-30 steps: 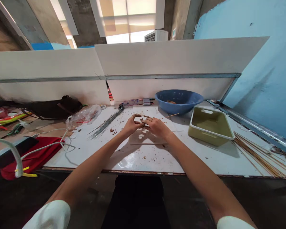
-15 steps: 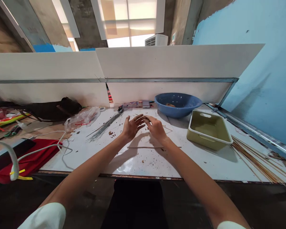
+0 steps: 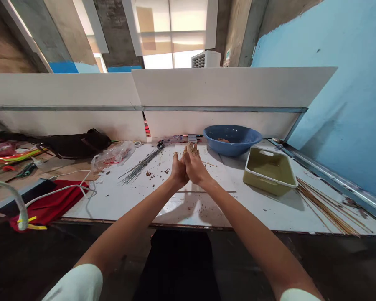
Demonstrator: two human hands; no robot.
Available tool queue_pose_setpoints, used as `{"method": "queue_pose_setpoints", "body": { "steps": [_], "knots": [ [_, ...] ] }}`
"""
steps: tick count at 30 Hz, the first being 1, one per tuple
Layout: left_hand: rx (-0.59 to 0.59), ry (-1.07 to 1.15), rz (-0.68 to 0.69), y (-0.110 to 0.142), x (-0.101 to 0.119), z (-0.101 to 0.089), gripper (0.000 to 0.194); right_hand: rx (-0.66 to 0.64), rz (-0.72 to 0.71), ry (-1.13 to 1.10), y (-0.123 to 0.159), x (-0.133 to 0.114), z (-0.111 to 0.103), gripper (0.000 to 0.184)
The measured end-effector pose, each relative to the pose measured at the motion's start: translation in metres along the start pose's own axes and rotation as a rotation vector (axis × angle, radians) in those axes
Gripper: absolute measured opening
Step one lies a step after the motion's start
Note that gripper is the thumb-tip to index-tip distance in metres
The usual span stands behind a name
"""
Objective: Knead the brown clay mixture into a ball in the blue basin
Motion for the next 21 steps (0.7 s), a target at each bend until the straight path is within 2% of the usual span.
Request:
{"method": "queue_pose_setpoints", "body": {
  "steps": [4, 8, 11, 13, 15, 17, 19, 21],
  "knots": [
    [-0.045, -0.067, -0.009, 0.012, -0.007, 0.007, 0.095, -0.017, -0.028, -0.01, 0.0, -0.004, 0.001, 0.106],
    [0.068, -0.043, 0.033, 0.006, 0.011, -0.009, 0.09, -0.092, -0.038, 0.034, 0.028, -0.011, 0.019, 0.104],
    [0.129, 0.006, -0.017, 0.003, 0.018, -0.019, 0.086, -0.164, -0.052, 0.063, 0.051, -0.019, 0.03, 0.1],
    [0.131, 0.0, -0.034, 0.004, 0.017, -0.02, 0.086, -0.2, -0.063, 0.098, 0.059, -0.024, 0.033, 0.101],
    [0.09, -0.054, -0.022, 0.008, 0.014, -0.014, 0.089, -0.188, -0.07, 0.124, 0.057, -0.026, 0.028, 0.104],
    [-0.001, -0.123, -0.016, 0.013, 0.007, -0.002, 0.095, -0.135, -0.072, 0.115, 0.05, -0.027, 0.017, 0.105],
    [-0.111, -0.153, -0.049, 0.019, -0.003, 0.01, 0.098, -0.084, -0.069, 0.09, 0.042, -0.027, 0.005, 0.106],
    [-0.166, -0.132, -0.087, 0.023, -0.008, 0.013, 0.096, -0.078, -0.049, 0.075, 0.039, -0.026, 0.0, 0.104]
  ]
}}
Point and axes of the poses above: each hand's wrist, its own y-axis away from the middle knuckle, its own z-axis out of the palm, x = y × z, the point moved 10 cm from there along -y, towards the middle knuckle, and after that the axes turned 10 degrees about -y, right-handed, at the moved point
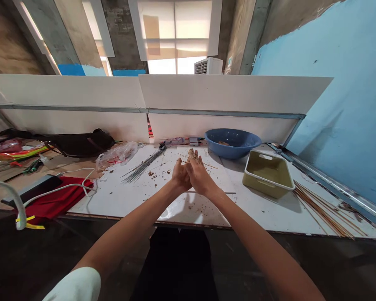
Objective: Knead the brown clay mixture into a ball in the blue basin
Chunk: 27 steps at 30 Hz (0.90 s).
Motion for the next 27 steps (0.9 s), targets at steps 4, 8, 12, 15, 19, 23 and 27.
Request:
{"method": "queue_pose_setpoints", "body": {
  "steps": [4, 8, 12, 15, 19, 23, 27],
  "knots": [
    [0.067, 0.095, -0.002, 0.0, 0.008, -0.021, 0.085, -0.048, -0.015, 0.043, 0.007, 0.0, 0.003, 0.082],
    [0.093, 0.227, -0.052, -0.008, 0.011, -0.036, 0.065, 0.009, -0.156, 0.144, 0.01, -0.003, -0.005, 0.05],
    [0.191, 0.102, -0.085, -0.02, 0.013, -0.061, 0.056, 0.041, -0.273, 0.237, -0.004, 0.006, -0.018, 0.033],
    [0.394, -0.479, 0.049, -0.021, 0.037, -0.103, 0.03, -0.045, -0.225, 0.321, -0.02, 0.032, -0.02, 0.025],
    [0.243, -1.177, 0.285, -0.021, 0.045, -0.104, 0.032, -0.146, -0.102, 0.348, -0.026, 0.071, -0.015, 0.013],
    [0.03, -1.466, 0.337, -0.018, 0.012, -0.095, 0.029, -0.177, -0.084, 0.315, -0.015, 0.084, -0.007, 0.016],
    [-0.016, -1.539, 0.366, -0.014, -0.004, -0.089, 0.022, -0.207, -0.085, 0.29, -0.006, 0.08, -0.001, 0.02]
  ]
}}
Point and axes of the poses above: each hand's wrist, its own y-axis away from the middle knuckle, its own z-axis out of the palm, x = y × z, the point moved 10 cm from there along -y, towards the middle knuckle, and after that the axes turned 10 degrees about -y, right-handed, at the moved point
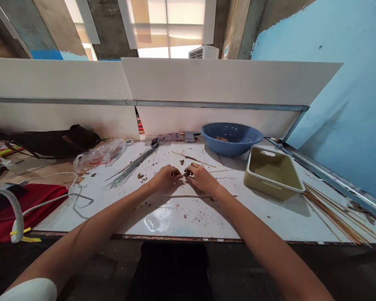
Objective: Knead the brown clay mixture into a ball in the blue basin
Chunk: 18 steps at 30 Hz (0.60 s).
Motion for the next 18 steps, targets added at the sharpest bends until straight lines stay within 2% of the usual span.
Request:
{"method": "queue_pose_setpoints", "body": {
  "steps": [6, 8, 14, 18],
  "knots": [
    [0.109, -0.002, 0.08, 0.006, 0.011, -0.011, 0.021, -0.019, 0.029, 0.083, 0.002, 0.004, 0.008, 0.012],
    [0.115, 0.016, 0.072, 0.007, 0.01, -0.012, 0.02, -0.02, 0.008, 0.116, 0.003, 0.005, 0.01, 0.008],
    [0.1, 0.035, 0.022, 0.005, 0.004, -0.014, 0.023, 0.009, -0.035, 0.084, 0.006, 0.004, 0.004, 0.014],
    [0.091, 0.039, 0.031, 0.005, 0.005, -0.015, 0.023, -0.024, -0.037, 0.122, 0.006, 0.004, 0.003, 0.018]
  ]
}}
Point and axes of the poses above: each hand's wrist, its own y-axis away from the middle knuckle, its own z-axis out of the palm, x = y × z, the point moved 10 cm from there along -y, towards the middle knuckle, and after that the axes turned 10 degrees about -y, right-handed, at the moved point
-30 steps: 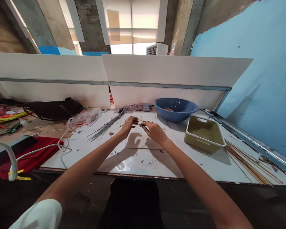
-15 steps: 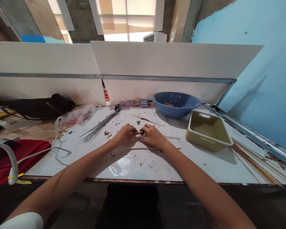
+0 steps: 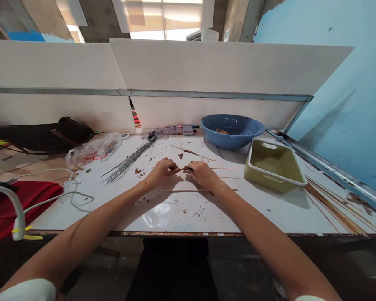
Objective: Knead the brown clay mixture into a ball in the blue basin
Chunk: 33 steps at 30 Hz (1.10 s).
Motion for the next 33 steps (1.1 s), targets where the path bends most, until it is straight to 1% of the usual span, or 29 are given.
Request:
{"method": "queue_pose_setpoints", "body": {
  "steps": [2, 5, 6, 7, 10, 11, 15, 20, 24, 29, 31, 33],
  "knots": [
    [0.007, -0.007, 0.006, 0.0, 0.0, -0.001, 0.026, -0.015, -0.006, 0.028, 0.001, -0.001, 0.0, 0.025],
    [0.03, -0.011, 0.019, 0.0, 0.002, -0.004, 0.031, -0.011, -0.022, 0.051, 0.004, -0.003, -0.002, 0.048],
    [0.036, -0.011, 0.027, 0.0, 0.003, -0.004, 0.032, -0.012, -0.034, 0.058, 0.005, -0.004, -0.002, 0.052],
    [0.042, -0.01, 0.035, 0.001, 0.004, -0.005, 0.032, -0.015, -0.049, 0.071, 0.006, -0.006, -0.003, 0.05],
    [0.044, -0.004, 0.049, 0.001, 0.006, -0.007, 0.029, -0.029, -0.08, 0.129, 0.008, -0.009, -0.003, 0.032],
    [0.043, -0.002, 0.047, 0.001, 0.006, -0.007, 0.028, -0.035, -0.083, 0.14, 0.008, -0.009, -0.003, 0.03],
    [0.032, 0.001, 0.012, -0.001, 0.003, -0.008, 0.028, -0.061, -0.082, 0.118, 0.008, -0.005, -0.002, 0.031],
    [0.016, -0.002, 0.001, -0.001, 0.002, -0.008, 0.028, -0.058, -0.073, 0.058, 0.008, -0.002, -0.002, 0.029],
    [0.01, -0.012, -0.015, 0.0, 0.0, -0.01, 0.029, -0.07, -0.043, 0.092, 0.009, 0.005, -0.002, 0.026],
    [-0.015, 0.036, 0.018, 0.0, 0.001, -0.011, 0.026, -0.067, -0.013, 0.086, 0.008, 0.014, -0.003, 0.026],
    [-0.019, 0.011, 0.022, 0.0, -0.001, -0.011, 0.027, -0.079, -0.016, 0.072, 0.008, 0.015, -0.001, 0.028],
    [-0.004, -0.016, 0.023, 0.001, -0.004, -0.012, 0.029, -0.075, -0.02, 0.05, 0.008, 0.015, -0.001, 0.035]
  ]
}}
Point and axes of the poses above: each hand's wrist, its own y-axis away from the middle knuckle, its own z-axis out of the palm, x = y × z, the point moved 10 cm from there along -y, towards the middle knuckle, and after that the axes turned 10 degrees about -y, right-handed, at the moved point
